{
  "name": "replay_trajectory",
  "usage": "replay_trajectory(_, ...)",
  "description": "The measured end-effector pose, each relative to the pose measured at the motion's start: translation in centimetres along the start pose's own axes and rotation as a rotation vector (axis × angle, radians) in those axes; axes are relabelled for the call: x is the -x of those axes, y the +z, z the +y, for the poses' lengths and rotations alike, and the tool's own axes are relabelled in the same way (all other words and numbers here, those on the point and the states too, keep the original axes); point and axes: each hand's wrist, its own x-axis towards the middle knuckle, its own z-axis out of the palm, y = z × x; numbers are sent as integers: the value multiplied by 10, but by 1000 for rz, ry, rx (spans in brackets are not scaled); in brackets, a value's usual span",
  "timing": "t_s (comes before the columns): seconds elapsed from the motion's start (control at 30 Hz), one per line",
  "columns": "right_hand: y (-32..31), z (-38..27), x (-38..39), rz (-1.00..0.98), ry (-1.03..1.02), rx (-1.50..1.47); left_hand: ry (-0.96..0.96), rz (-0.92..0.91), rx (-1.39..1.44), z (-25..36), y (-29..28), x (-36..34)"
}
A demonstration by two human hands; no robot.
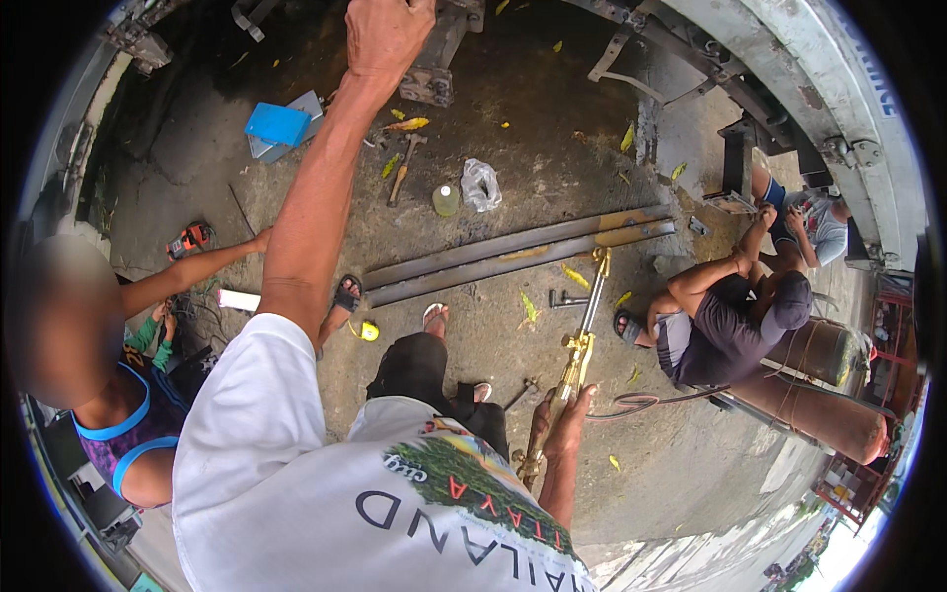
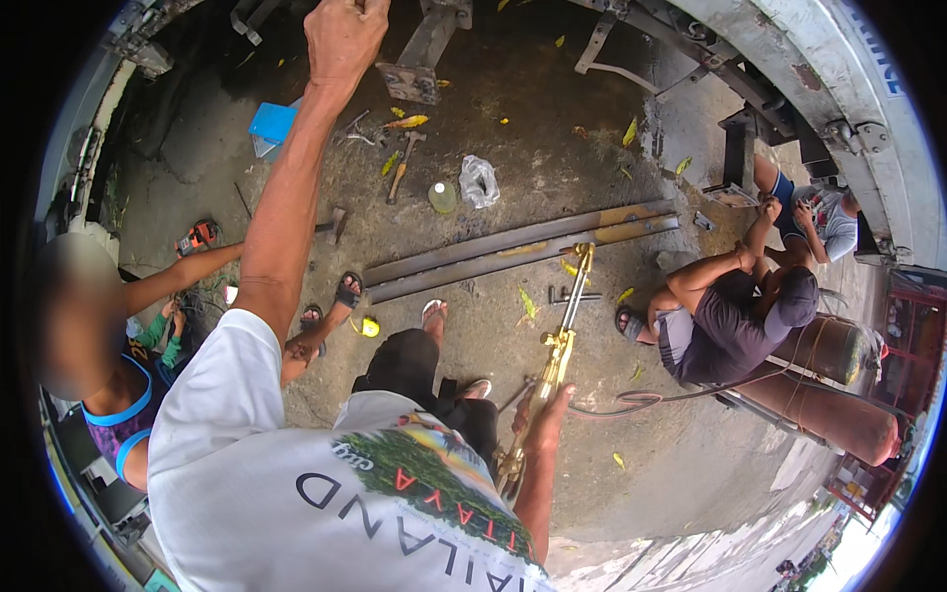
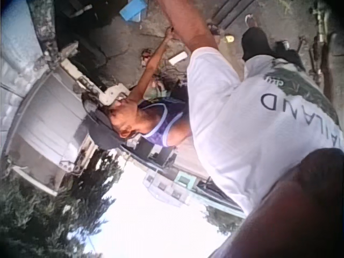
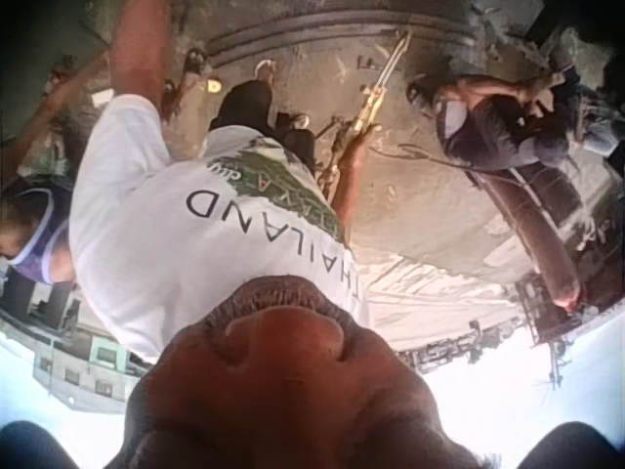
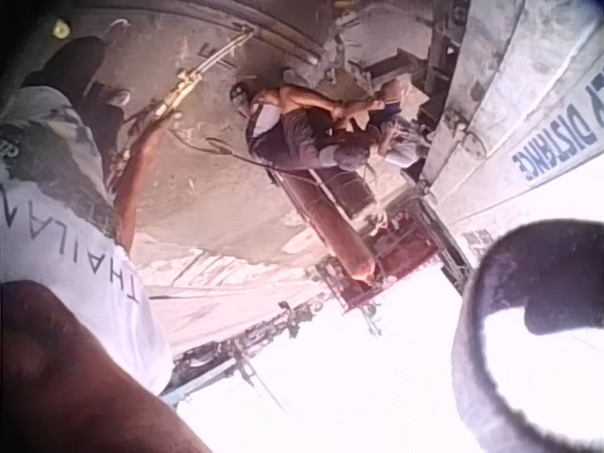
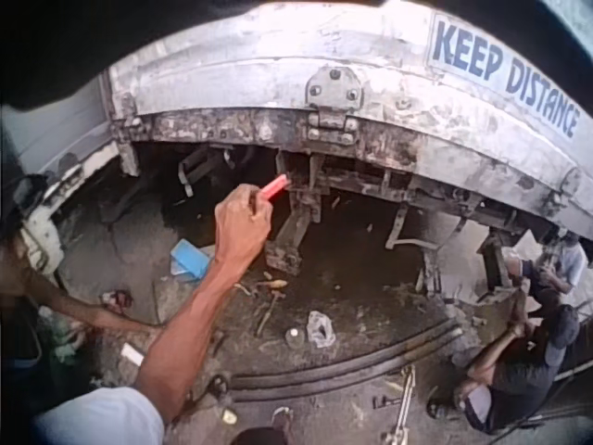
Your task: The person handles a welding torch, ignites it with a lighter, and adjusts the flame. They then move to a gas cylinder cart and adjust the regulator valves. Other workers are visible nearby working on metal pieces.
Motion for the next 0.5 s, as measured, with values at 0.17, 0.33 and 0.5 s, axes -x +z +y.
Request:
replay_trajectory(0.17, -49, 13, -3, -36, -11, -10, -546, -444, 161, 29, -110, 136)
replay_trajectory(0.33, -90, 22, 4, -69, -42, 3, -835, -1283, 40, 53, -257, 383)
replay_trajectory(0.5, -138, 37, 4, -108, -40, 37, -722, -1584, -41, 111, -388, 524)
